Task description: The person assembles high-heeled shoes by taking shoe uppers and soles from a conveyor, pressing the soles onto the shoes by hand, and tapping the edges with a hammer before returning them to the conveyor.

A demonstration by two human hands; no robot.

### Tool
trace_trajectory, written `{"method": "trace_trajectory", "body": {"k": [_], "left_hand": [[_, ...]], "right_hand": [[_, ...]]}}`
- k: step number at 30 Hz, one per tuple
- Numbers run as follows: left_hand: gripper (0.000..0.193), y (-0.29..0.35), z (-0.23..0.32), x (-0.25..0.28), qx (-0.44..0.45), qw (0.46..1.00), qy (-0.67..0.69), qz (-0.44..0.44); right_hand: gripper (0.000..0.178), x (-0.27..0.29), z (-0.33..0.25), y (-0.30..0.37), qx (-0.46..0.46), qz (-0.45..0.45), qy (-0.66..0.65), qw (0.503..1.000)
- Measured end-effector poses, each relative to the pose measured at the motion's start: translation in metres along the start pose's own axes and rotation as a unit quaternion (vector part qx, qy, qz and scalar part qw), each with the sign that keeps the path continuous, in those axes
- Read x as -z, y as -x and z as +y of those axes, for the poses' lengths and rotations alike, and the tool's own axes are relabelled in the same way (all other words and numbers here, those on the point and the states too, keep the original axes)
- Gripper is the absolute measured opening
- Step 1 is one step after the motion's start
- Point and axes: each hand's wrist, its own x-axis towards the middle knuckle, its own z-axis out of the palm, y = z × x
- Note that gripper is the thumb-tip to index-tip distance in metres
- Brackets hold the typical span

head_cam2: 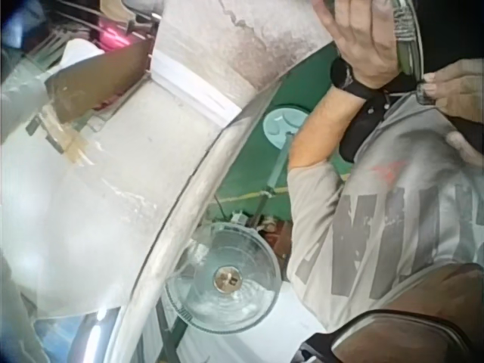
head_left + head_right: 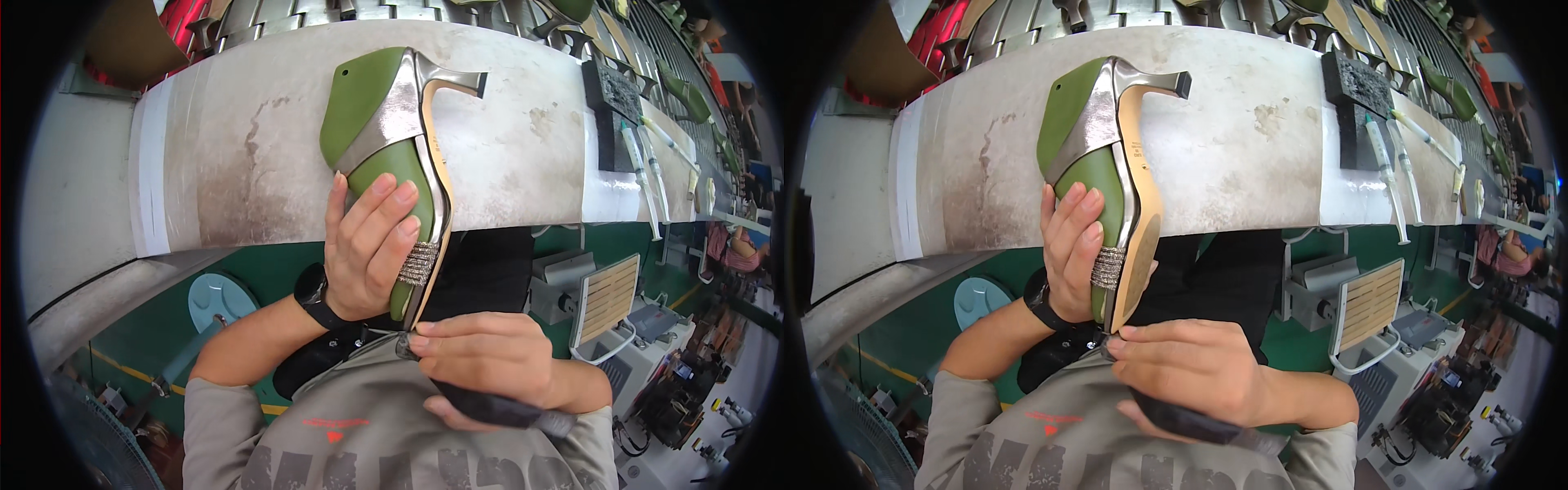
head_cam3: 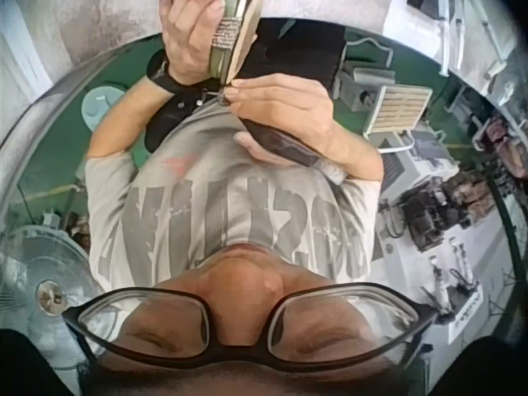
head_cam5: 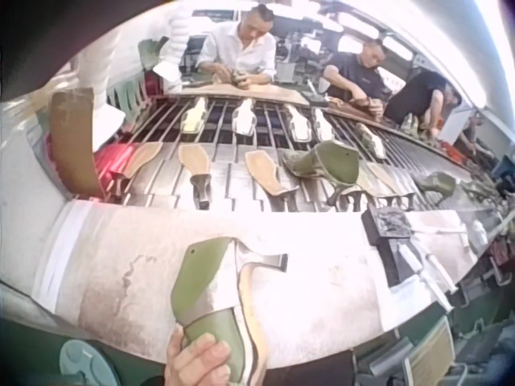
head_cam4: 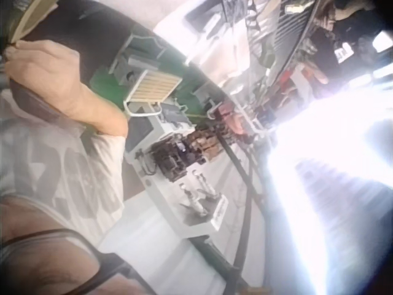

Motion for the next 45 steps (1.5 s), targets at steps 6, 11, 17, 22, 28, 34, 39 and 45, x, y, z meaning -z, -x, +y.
{"method": "trace_trajectory", "body": {"k": [6,11,17,22,28,34,39,45], "left_hand": [[0.037,0.001,0.001,-0.001,-0.003,1.0,-0.006,-0.002],[0.035,0.003,-0.001,-0.001,-0.002,1.0,-0.008,-0.011],[0.032,0.014,-0.004,-0.009,-0.026,0.999,-0.028,0.017],[0.072,0.015,-0.011,-0.002,-0.076,0.994,-0.064,-0.04],[0.036,0.013,-0.005,-0.01,-0.027,0.998,-0.047,0.034],[0.07,0.008,-0.009,0.003,-0.066,0.994,-0.058,-0.067],[0.049,0.008,-0.001,-0.008,-0.027,0.998,-0.043,-0.032],[0.03,0.007,0.003,-0.007,0.01,1.0,-0.011,-0.017]], "right_hand": [[0.037,0.014,0.024,0.006,-0.099,0.195,-0.199,0.955],[0.026,0.037,0.043,-0.009,-0.163,0.126,-0.205,0.957],[0.025,0.065,0.053,-0.046,-0.239,0.088,-0.262,0.931],[0.022,0.085,0.059,-0.083,-0.289,0.04,-0.249,0.924],[0.022,0.056,0.06,-0.1,-0.265,0.13,-0.169,0.941],[0.03,0.039,0.078,-0.098,-0.097,0.259,-0.178,0.944],[0.025,0.052,0.071,-0.091,-0.109,0.297,-0.212,0.925],[0.02,0.039,0.073,-0.096,-0.103,0.329,-0.183,0.921]]}}
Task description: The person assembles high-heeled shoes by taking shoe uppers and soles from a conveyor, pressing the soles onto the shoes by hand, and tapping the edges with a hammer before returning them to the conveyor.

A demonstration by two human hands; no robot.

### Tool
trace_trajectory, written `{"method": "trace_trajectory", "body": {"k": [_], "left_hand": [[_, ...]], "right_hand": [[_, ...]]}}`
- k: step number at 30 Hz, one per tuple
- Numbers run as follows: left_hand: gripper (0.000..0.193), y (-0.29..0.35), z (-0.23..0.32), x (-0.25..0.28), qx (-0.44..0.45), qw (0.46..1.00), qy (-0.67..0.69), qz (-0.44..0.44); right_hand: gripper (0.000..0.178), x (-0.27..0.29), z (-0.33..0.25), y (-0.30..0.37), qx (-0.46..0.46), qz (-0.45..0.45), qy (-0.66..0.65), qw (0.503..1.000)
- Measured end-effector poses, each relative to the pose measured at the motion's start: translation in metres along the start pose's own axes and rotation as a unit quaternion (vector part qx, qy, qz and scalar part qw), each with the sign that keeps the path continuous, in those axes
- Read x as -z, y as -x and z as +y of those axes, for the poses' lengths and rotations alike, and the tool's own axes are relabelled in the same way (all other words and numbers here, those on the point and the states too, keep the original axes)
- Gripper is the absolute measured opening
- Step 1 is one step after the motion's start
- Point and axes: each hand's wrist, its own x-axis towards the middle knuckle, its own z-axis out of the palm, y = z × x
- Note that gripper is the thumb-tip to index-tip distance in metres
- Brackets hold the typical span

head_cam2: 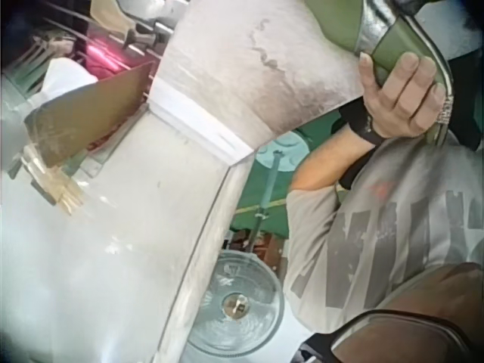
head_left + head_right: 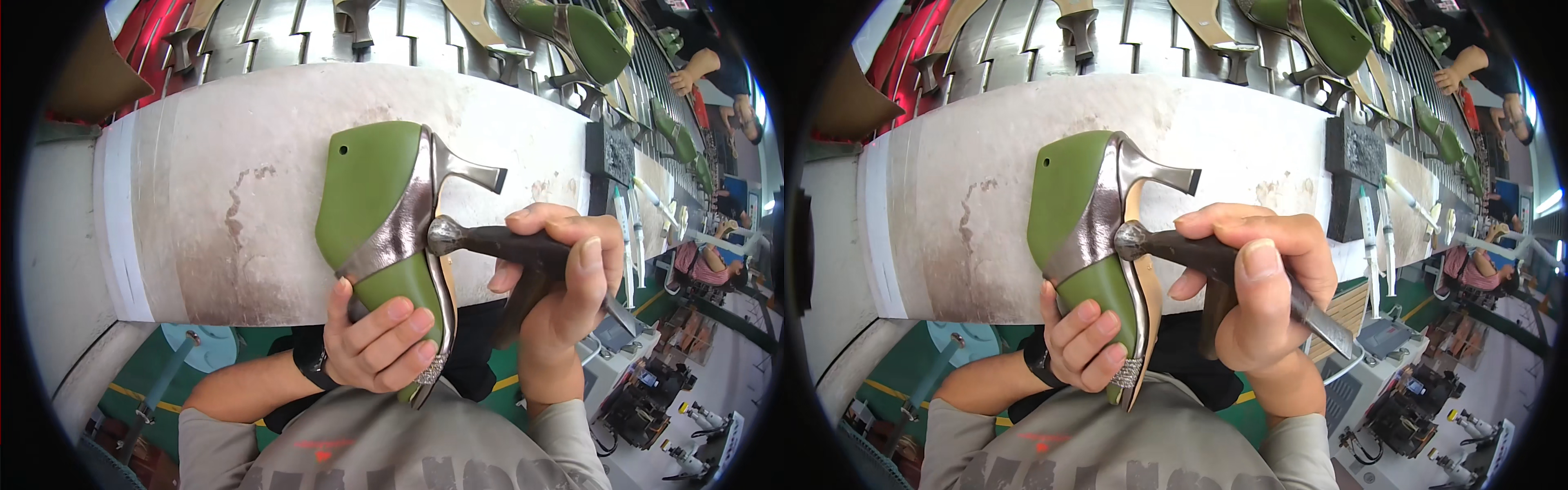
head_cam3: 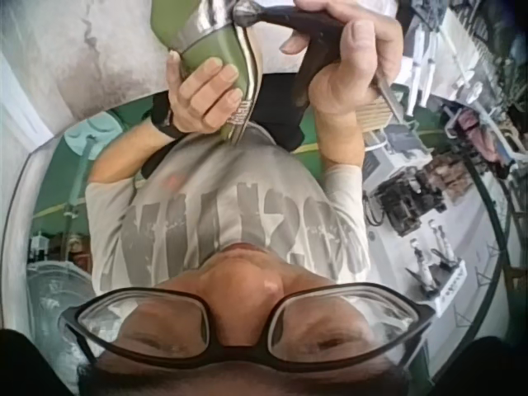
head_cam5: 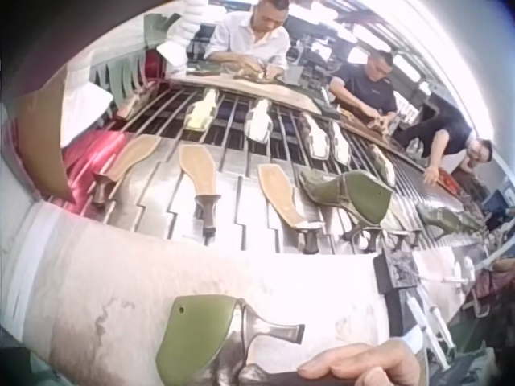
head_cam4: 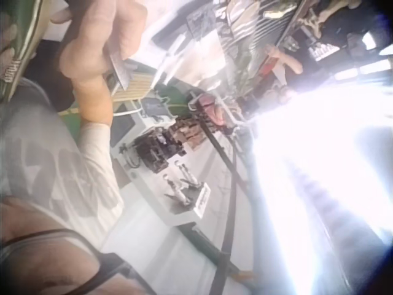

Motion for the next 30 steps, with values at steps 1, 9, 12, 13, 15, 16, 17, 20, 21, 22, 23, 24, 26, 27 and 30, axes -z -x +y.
{"method": "trace_trajectory", "body": {"k": [1,9,12,13,15,16,17,20,21,22,23,24,26,27,30], "left_hand": [[0.03,0.0,0.0,0.0,0.003,1.0,-0.001,0.001],[0.029,-0.002,-0.002,0.001,-0.003,1.0,-0.005,0.005],[0.03,-0.006,-0.002,0.003,-0.01,1.0,-0.01,-0.009],[0.03,-0.008,-0.001,0.002,-0.015,1.0,-0.008,-0.007],[0.031,-0.01,0.001,0.0,-0.002,1.0,-0.013,-0.001],[0.031,-0.011,0.001,0.001,-0.005,1.0,-0.002,-0.003],[0.031,-0.011,0.0,0.001,-0.012,1.0,-0.001,-0.003],[0.031,-0.01,-0.002,-0.001,-0.01,1.0,0.002,0.006],[0.031,-0.008,-0.004,0.001,-0.012,1.0,-0.005,0.004],[0.032,-0.008,-0.003,0.002,-0.01,1.0,-0.012,0.011],[0.032,-0.008,-0.004,0.003,-0.008,1.0,-0.019,0.016],[0.033,-0.01,-0.001,0.001,-0.011,1.0,-0.008,0.021],[0.034,-0.011,-0.001,-0.001,-0.014,1.0,-0.003,0.023],[0.034,-0.012,-0.001,-0.001,-0.018,0.999,-0.005,0.027],[0.068,-0.008,-0.01,0.007,-0.066,0.997,-0.036,-0.036]], "right_hand": [[0.02,-0.001,0.001,-0.004,-0.002,-0.002,0.001,1.0],[0.028,-0.015,-0.024,-0.038,-0.09,-0.041,0.129,0.987],[0.023,-0.004,-0.024,-0.035,-0.107,-0.072,0.083,0.988],[0.018,-0.001,-0.026,-0.035,-0.118,-0.073,0.057,0.989],[0.018,0.002,-0.029,-0.036,-0.119,-0.079,0.049,0.989],[0.019,0.005,-0.027,-0.035,-0.153,-0.071,0.026,0.985],[0.019,0.009,-0.026,-0.032,-0.187,-0.063,0.003,0.98],[0.02,0.018,-0.031,-0.003,-0.169,-0.035,0.008,0.985],[0.02,0.016,-0.03,0.01,-0.144,-0.007,0.018,0.989],[0.02,0.018,-0.041,0.024,-0.133,-0.01,0.046,0.99],[0.02,0.018,-0.054,0.038,-0.119,-0.004,0.063,0.991],[0.021,0.017,-0.063,0.055,-0.037,0.038,0.067,0.996],[0.024,0.016,-0.074,0.075,0.085,0.112,0.022,0.99],[0.024,0.009,-0.077,0.078,0.14,0.146,-0.099,0.974],[0.027,0.0,-0.053,0.091,-0.008,0.038,0.131,0.991]]}}
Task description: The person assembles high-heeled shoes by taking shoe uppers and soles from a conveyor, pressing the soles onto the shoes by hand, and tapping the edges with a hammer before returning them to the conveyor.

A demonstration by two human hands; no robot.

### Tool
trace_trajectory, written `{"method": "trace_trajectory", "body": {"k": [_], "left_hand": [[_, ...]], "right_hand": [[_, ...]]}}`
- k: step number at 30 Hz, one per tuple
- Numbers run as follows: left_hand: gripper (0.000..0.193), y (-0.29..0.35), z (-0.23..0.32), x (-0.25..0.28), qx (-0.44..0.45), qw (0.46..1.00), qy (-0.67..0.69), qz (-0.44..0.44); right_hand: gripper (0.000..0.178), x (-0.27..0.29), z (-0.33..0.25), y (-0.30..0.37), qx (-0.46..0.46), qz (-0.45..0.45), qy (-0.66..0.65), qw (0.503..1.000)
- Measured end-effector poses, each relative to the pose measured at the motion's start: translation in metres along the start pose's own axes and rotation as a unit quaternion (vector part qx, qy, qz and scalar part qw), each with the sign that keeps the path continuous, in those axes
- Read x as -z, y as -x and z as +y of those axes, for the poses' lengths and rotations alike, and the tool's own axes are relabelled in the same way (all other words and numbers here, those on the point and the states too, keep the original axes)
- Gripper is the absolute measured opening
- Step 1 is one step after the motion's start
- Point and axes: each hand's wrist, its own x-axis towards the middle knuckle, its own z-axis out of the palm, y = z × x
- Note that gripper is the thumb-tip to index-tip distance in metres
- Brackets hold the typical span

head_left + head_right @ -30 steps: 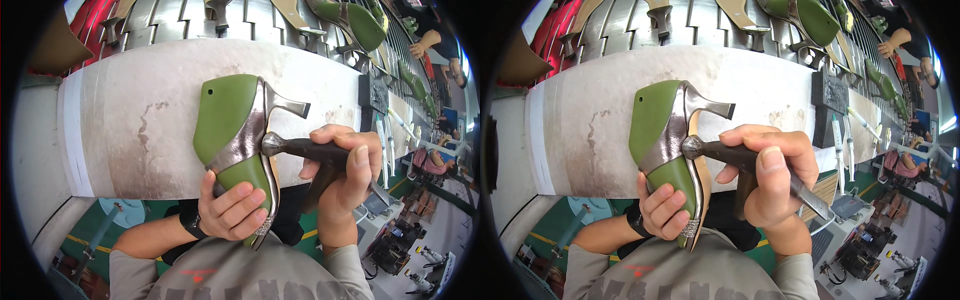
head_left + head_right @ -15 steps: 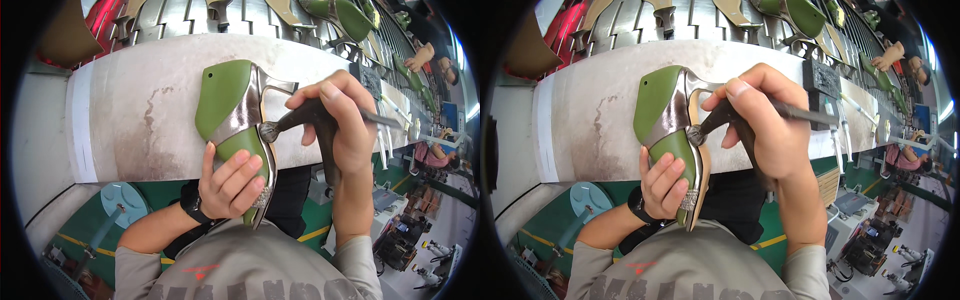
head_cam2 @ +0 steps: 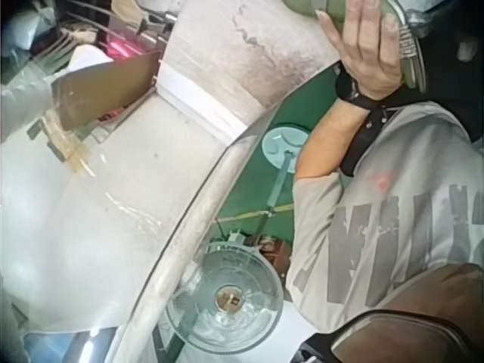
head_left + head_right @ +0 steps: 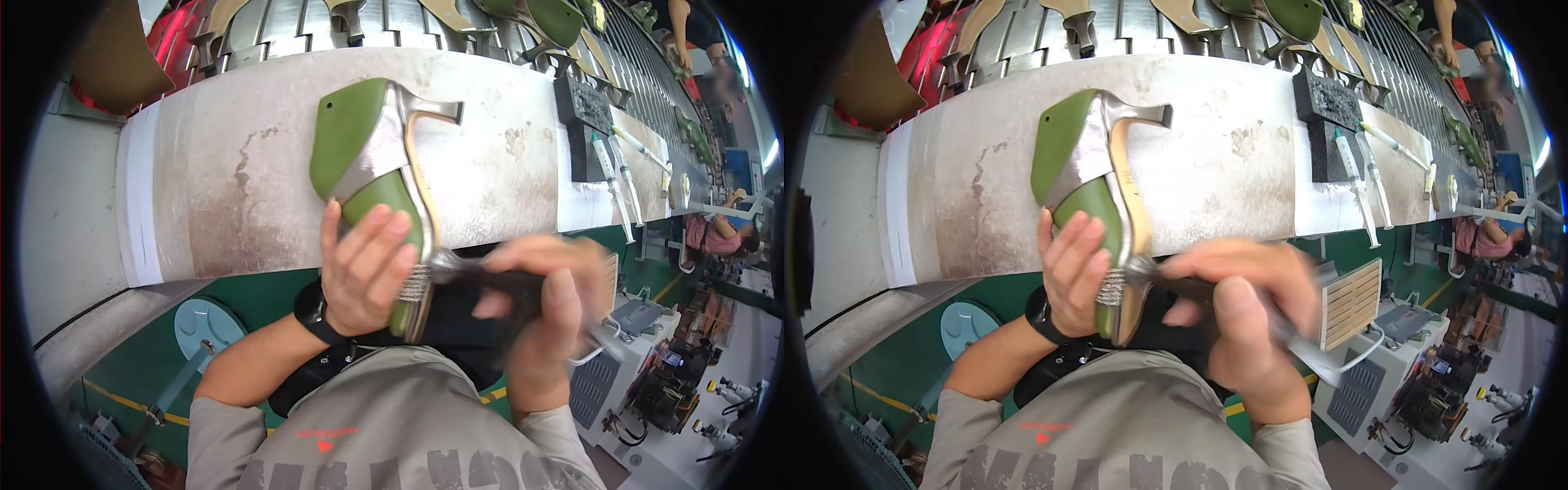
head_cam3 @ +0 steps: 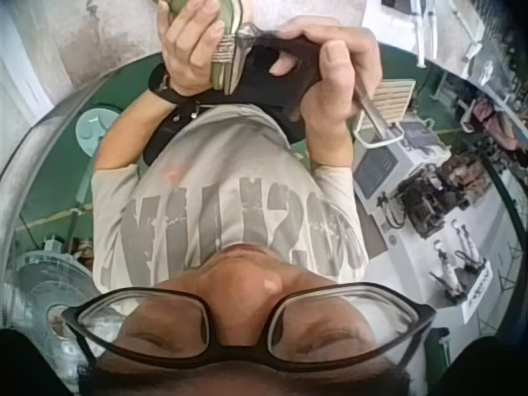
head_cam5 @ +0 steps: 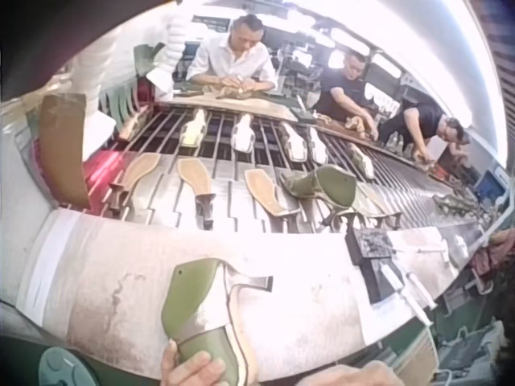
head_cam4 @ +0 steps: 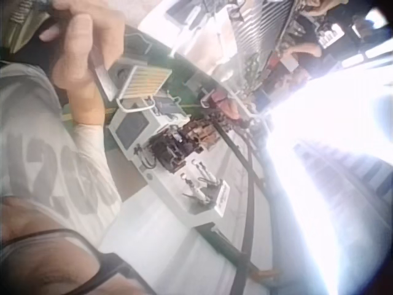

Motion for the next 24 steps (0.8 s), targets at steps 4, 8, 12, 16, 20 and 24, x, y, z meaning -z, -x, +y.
{"method": "trace_trajectory", "body": {"k": [4,8,12,16,20,24], "left_hand": [[0.072,-0.002,0.004,0.0,0.008,1.0,0.009,0.003],[0.076,-0.002,0.001,0.001,0.02,1.0,0.001,0.007],[0.077,-0.002,0.0,0.0,0.006,1.0,0.002,0.014],[0.079,0.0,0.001,0.002,0.001,1.0,0.003,0.004],[0.08,0.0,-0.002,-0.002,0.007,1.0,-0.002,0.005],[0.079,-0.003,0.004,-0.002,0.007,1.0,-0.008,0.009]], "right_hand": [[0.023,0.003,0.028,-0.034,-0.027,0.006,-0.128,0.991],[0.027,0.012,0.017,-0.055,-0.008,-0.01,-0.047,0.999],[0.048,0.018,-0.009,-0.041,0.056,0.125,-0.297,0.945],[0.029,0.0,0.024,-0.054,-0.141,-0.043,-0.189,0.971],[0.027,0.003,0.014,-0.066,-0.097,-0.041,-0.101,0.989],[0.038,0.021,0.002,-0.012,0.086,0.058,-0.277,0.955]]}}
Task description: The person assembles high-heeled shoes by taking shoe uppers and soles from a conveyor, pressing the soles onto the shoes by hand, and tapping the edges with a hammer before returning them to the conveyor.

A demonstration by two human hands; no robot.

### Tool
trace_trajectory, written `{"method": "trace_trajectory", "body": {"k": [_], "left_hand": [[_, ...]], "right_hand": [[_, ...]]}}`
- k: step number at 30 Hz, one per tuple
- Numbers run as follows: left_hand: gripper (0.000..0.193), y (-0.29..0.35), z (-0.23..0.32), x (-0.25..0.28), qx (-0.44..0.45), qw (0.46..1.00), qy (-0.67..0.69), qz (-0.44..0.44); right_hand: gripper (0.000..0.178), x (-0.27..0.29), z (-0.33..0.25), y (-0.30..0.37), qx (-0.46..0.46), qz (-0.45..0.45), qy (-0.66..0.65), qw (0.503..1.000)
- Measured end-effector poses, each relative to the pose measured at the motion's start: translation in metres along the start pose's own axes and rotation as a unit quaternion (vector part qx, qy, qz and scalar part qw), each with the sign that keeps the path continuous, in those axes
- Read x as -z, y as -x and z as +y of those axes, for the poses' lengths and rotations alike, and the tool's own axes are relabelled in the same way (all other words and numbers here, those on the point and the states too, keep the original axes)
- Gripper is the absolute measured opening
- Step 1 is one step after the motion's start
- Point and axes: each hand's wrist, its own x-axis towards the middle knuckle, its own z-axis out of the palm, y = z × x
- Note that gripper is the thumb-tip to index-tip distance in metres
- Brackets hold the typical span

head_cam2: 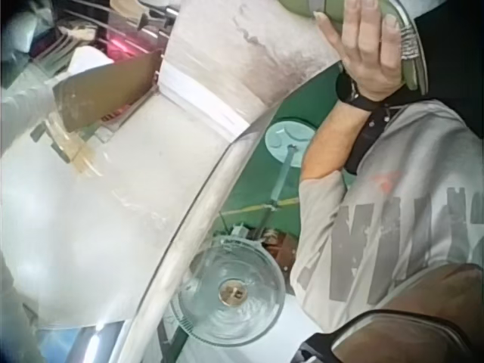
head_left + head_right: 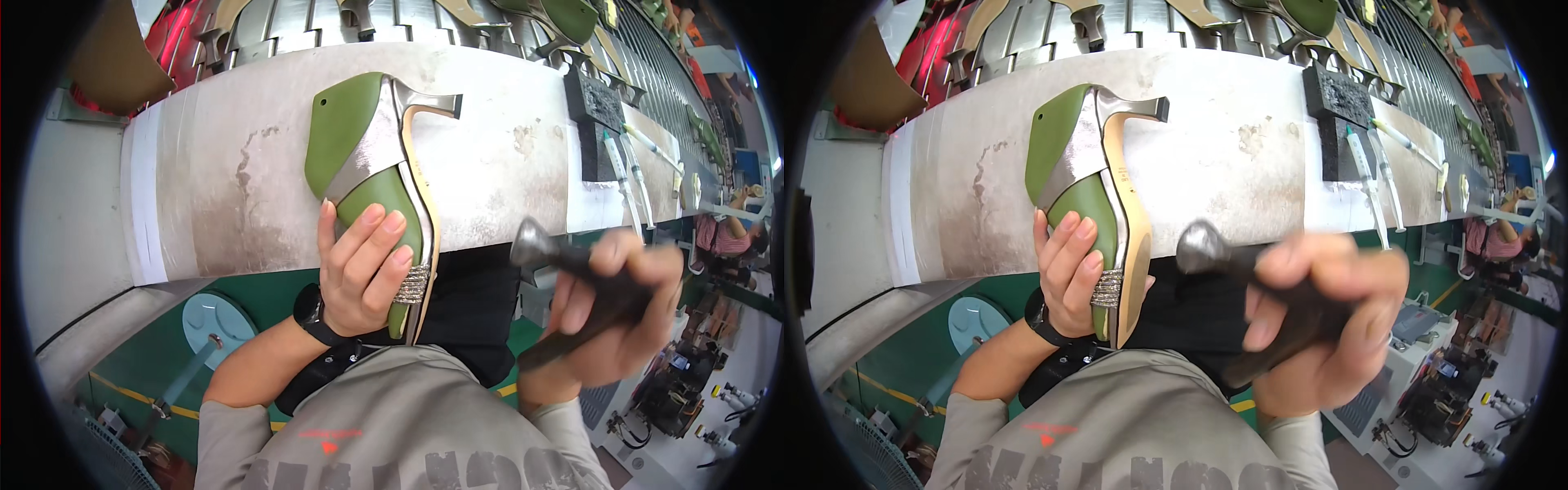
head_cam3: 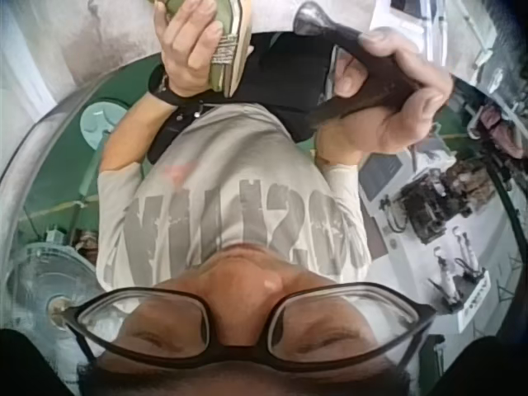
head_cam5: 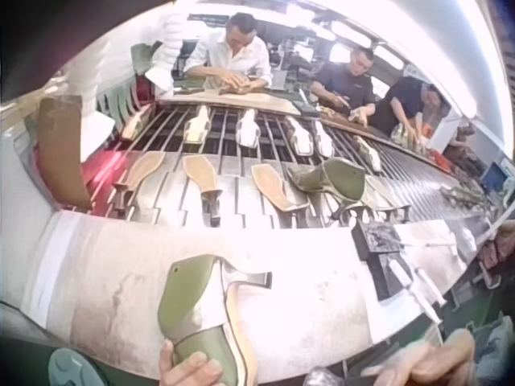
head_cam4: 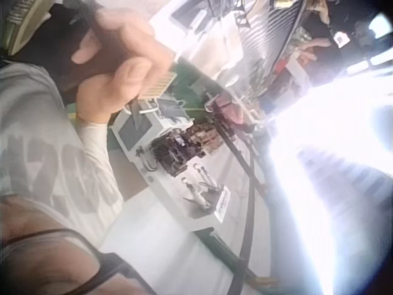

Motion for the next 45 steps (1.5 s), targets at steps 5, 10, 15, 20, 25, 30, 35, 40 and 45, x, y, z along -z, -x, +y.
{"method": "trace_trajectory", "body": {"k": [5,10,15,20,25,30,35,40,45], "left_hand": [[0.079,0.0,-0.003,-0.002,0.004,1.0,-0.006,0.003],[0.104,-0.009,-0.003,0.019,0.093,0.985,0.144,0.037],[0.089,-0.044,-0.02,0.054,0.375,0.746,0.501,0.23],[0.084,-0.06,-0.076,0.076,0.339,0.577,0.721,0.179],[0.072,-0.064,-0.104,0.092,0.47,0.62,0.625,0.063],[0.056,-0.046,-0.055,0.074,0.304,0.912,0.221,-0.163],[0.049,-0.048,-0.039,0.056,0.089,0.974,0.03,-0.208],[0.047,-0.044,-0.039,0.052,0.108,0.976,-0.008,-0.191],[0.046,-0.047,-0.038,0.042,0.099,0.975,-0.037,-0.196]], "right_hand": [[0.023,0.002,0.023,0.001,-0.152,-0.092,0.156,0.972],[0.025,0.028,0.054,-0.068,0.162,-0.232,0.581,0.763],[0.046,0.026,0.05,-0.044,-0.04,-0.195,0.415,0.887],[0.085,0.01,0.088,-0.051,-0.427,-0.131,-0.165,0.879],[0.069,-0.058,0.103,-0.076,-0.362,-0.092,-0.169,0.912],[0.039,-0.12,0.168,-0.168,-0.017,-0.085,0.126,0.988],[0.058,-0.124,0.207,-0.193,-0.037,-0.188,0.529,0.827],[0.046,-0.104,0.145,-0.216,0.021,-0.33,0.664,0.671],[0.032,0.011,0.046,-0.298,0.11,-0.262,0.775,0.565]]}}
